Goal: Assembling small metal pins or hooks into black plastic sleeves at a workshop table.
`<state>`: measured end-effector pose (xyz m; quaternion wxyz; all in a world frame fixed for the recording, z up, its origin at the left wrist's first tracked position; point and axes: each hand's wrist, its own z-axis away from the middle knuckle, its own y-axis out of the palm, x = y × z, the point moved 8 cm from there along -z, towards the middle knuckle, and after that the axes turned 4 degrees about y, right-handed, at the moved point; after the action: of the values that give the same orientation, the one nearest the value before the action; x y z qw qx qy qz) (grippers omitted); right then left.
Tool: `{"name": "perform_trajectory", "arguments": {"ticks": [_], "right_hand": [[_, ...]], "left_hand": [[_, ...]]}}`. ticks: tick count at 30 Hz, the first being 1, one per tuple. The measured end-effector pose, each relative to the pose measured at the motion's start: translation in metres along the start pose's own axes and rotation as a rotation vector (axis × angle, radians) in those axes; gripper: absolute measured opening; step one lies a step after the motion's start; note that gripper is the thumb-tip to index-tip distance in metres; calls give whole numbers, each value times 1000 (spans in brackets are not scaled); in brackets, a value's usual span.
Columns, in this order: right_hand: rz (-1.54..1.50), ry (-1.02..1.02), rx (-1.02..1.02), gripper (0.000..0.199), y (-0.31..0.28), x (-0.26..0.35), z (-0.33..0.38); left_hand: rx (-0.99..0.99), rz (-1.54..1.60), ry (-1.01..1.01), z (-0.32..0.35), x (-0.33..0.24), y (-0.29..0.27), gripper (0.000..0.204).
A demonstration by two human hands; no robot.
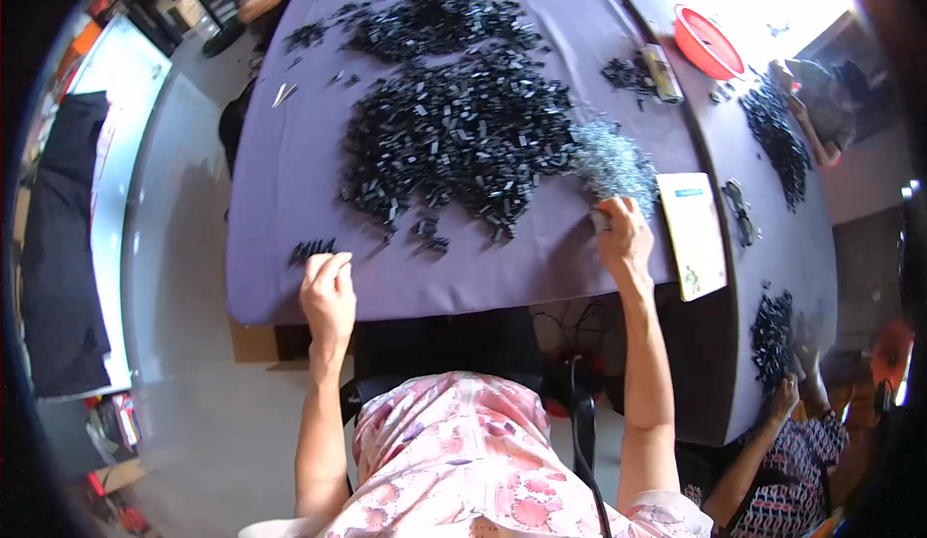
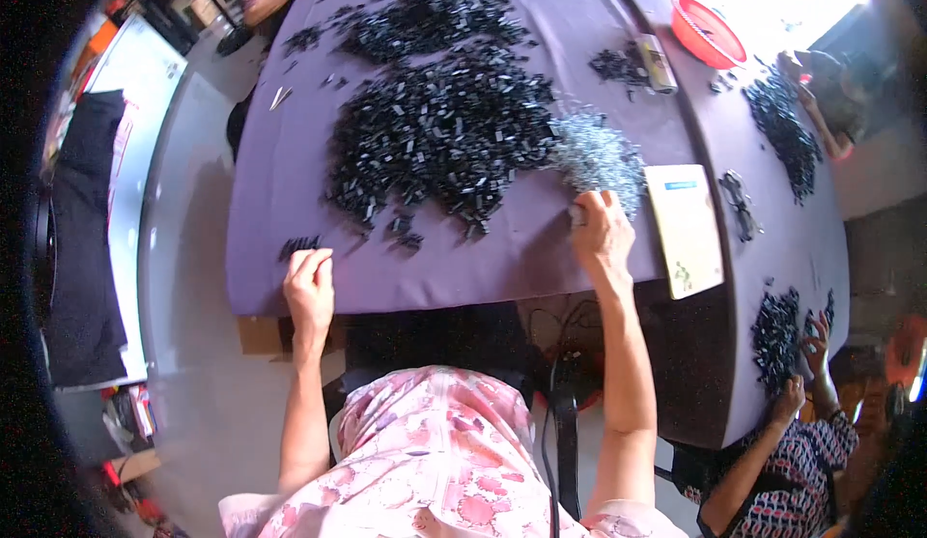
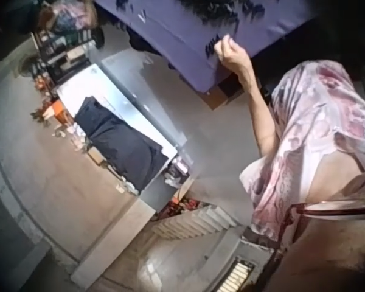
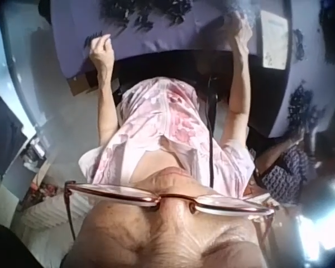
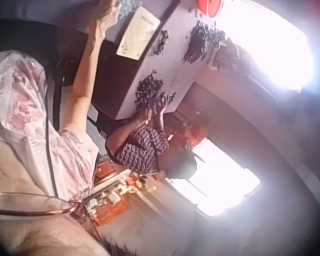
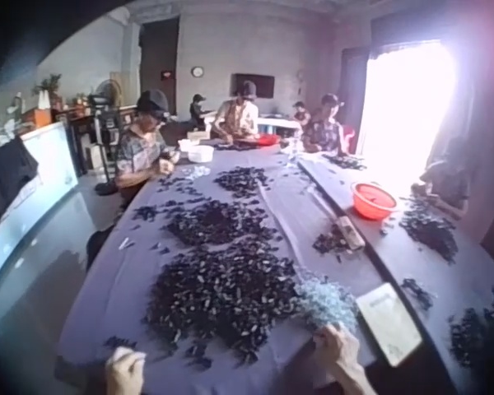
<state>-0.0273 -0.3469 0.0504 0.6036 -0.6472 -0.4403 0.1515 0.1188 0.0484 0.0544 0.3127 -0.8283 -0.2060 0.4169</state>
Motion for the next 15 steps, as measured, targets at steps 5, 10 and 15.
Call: {"name": "perform_trajectory", "arguments": {"ticks": [5,10,15], "right_hand": [[34,109,72,9,4,-10,-9],[-23,47,175,15,16,-3,-12],[-108,4,201,15,23,-8,-16]], "left_hand": [[-59,-36,25,-2,2,6,12],[-71,-4,-44,3,17,4,11],[-62,11,-94,3,18,5,15]]}}
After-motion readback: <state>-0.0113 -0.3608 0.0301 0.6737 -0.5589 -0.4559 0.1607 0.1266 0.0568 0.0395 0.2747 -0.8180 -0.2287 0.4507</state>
